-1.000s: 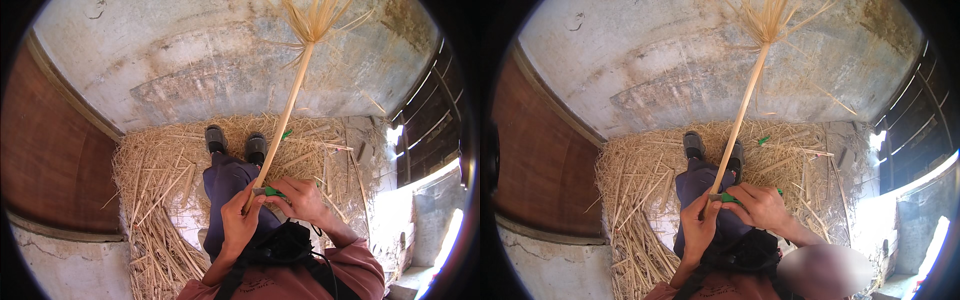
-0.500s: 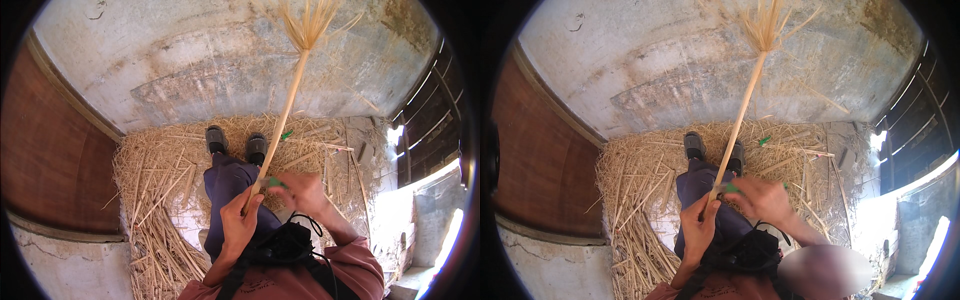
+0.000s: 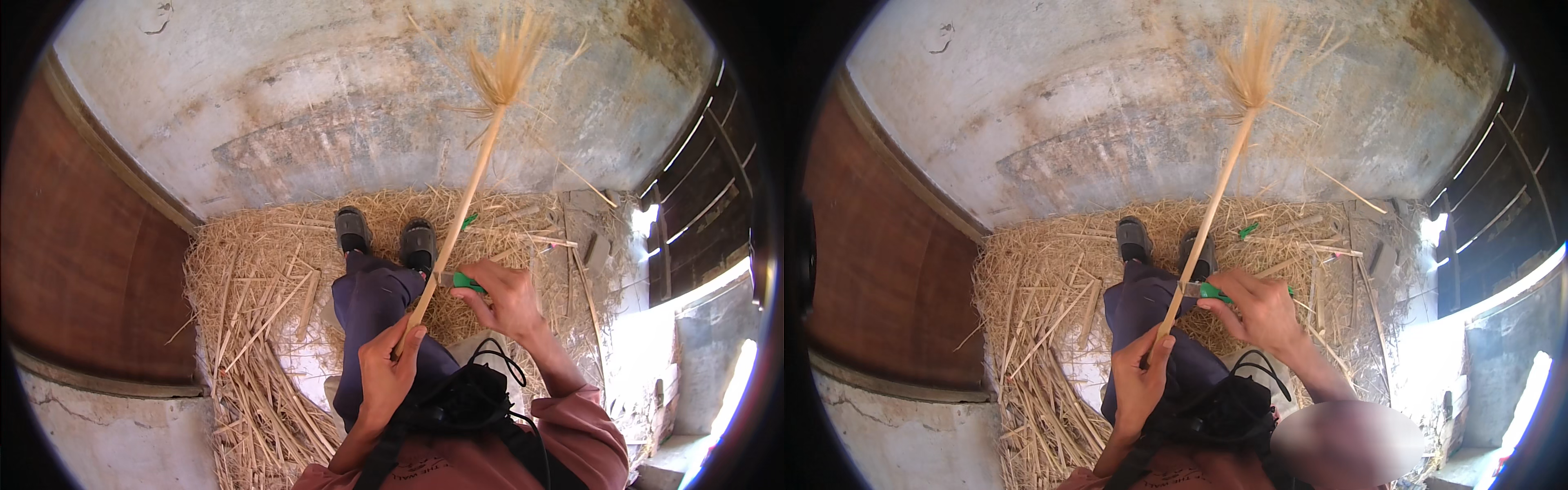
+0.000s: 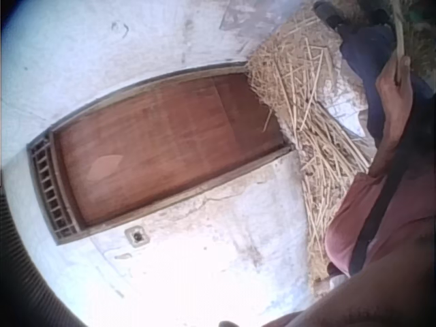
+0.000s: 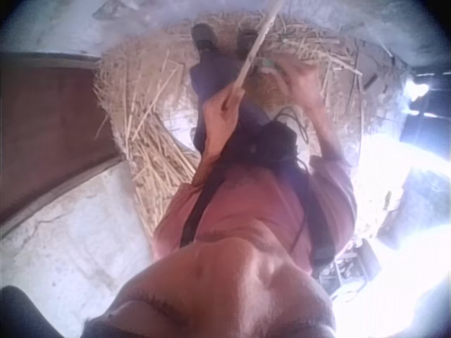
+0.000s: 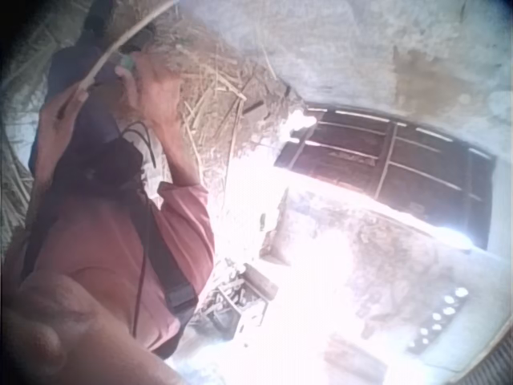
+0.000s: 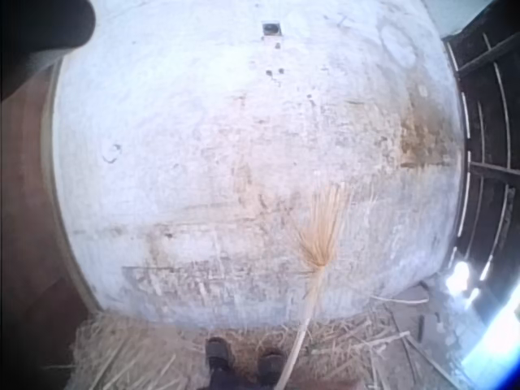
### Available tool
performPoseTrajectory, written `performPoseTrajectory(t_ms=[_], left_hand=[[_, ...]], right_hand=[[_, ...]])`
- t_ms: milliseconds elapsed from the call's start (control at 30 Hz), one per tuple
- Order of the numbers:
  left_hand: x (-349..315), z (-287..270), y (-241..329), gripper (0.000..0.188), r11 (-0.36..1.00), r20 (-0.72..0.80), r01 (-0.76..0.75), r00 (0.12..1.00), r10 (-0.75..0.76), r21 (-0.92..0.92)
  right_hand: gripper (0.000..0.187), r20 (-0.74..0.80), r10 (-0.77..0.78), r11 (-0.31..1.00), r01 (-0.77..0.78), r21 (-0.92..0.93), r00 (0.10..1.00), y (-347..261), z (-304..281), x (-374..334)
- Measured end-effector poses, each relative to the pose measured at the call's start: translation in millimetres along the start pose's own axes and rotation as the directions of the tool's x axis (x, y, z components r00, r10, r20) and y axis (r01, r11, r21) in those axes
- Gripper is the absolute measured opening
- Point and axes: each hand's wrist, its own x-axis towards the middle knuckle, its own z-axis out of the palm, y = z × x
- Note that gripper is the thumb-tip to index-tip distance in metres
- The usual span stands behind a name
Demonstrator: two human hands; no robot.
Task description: The person strips bark from a bamboo pole using a small knife, working their way down the length of the pole.
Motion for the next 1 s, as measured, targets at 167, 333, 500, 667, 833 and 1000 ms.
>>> performPoseTrajectory(t_ms=[167, 333, 500, 667, 833, 1000], left_hand=[[-1.7, 1.4, 2.9, 0.027, 1.0, -0.006, -0.024, 1.0, 0.024, 0.006], [-1.7, 0.2, 0.4, 0.027, 0.995, -0.03, -0.088, 0.996, 0.09, 0.05], [-2.1, -0.3, -0.1, 0.027, 0.996, -0.03, -0.073, 0.997, 0.074, 0.043], [-2.8, -0.9, 0.6, 0.026, 0.998, -0.021, -0.047, 0.999, 0.048, 0.039], [-9.7, -2.6, -2.9, 0.027, 0.998, -0.007, -0.005, 1.0, 0.005, 0.066], [-11.4, -2.9, -8.7, 0.027, 0.998, -0.018, -0.016, 1.0, 0.018, 0.065]], right_hand=[[0.031, 0.016, 0.002, 1.0, -0.002, -0.01, 1.0, -2.4, -0.4, -0.8], [0.03, 0.008, -0.018, 1.0, 0.018, -0.015, 1.0, 1.4, -0.1, 1.6], [0.029, -0.013, -0.045, 0.999, 0.045, -0.01, 0.999, 4.6, 1.8, 3.7], [0.028, -0.037, 0.029, 0.999, -0.031, -0.033, 0.999, 15.0, 1.4, 2.4], [0.027, -0.087, 0.079, 0.996, -0.083, -0.039, 0.993, 26.0, -6.6, 12.4], [0.028, -0.111, 0.052, 0.998, -0.056, -0.033, 0.993, 34.3, -1.0, 11.6]])
